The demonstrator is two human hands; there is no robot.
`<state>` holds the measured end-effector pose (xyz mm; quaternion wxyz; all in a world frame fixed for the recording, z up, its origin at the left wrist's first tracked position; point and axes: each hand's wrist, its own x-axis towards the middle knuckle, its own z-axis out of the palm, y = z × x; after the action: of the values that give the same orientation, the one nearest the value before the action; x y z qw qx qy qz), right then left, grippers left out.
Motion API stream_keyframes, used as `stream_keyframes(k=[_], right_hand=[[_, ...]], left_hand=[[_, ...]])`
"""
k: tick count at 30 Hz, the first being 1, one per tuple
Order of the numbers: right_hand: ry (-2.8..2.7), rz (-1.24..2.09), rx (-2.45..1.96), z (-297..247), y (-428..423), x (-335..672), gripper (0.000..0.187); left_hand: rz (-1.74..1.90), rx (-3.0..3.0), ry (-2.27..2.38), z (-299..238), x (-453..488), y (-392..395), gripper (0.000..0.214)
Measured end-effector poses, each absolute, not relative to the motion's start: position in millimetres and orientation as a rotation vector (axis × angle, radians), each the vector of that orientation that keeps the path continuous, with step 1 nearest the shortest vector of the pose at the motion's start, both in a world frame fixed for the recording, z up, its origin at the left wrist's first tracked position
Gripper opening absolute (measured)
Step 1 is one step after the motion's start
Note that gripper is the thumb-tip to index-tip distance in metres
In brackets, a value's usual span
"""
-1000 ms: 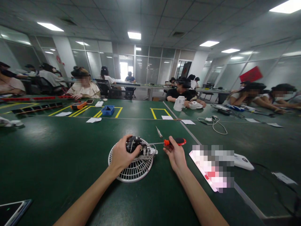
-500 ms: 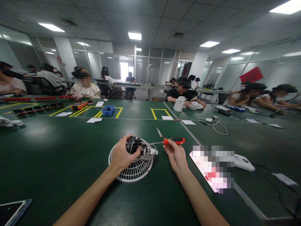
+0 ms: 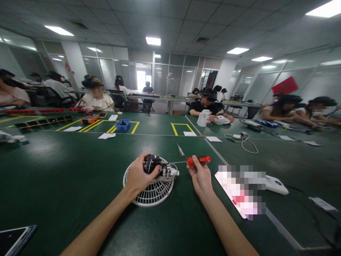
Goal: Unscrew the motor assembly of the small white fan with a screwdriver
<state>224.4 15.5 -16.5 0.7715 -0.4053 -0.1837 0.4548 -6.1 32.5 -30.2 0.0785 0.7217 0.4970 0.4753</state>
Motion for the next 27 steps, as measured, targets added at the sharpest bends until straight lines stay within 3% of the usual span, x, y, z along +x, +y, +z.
stream_keyframes(k=[27], right_hand=[[-0.399, 0.968, -0.908, -18.5, 15.0, 219.2, 0.063]], left_hand=[[1.404, 2.081, 1.505, -27.5, -4.8, 32.3, 0.045]])
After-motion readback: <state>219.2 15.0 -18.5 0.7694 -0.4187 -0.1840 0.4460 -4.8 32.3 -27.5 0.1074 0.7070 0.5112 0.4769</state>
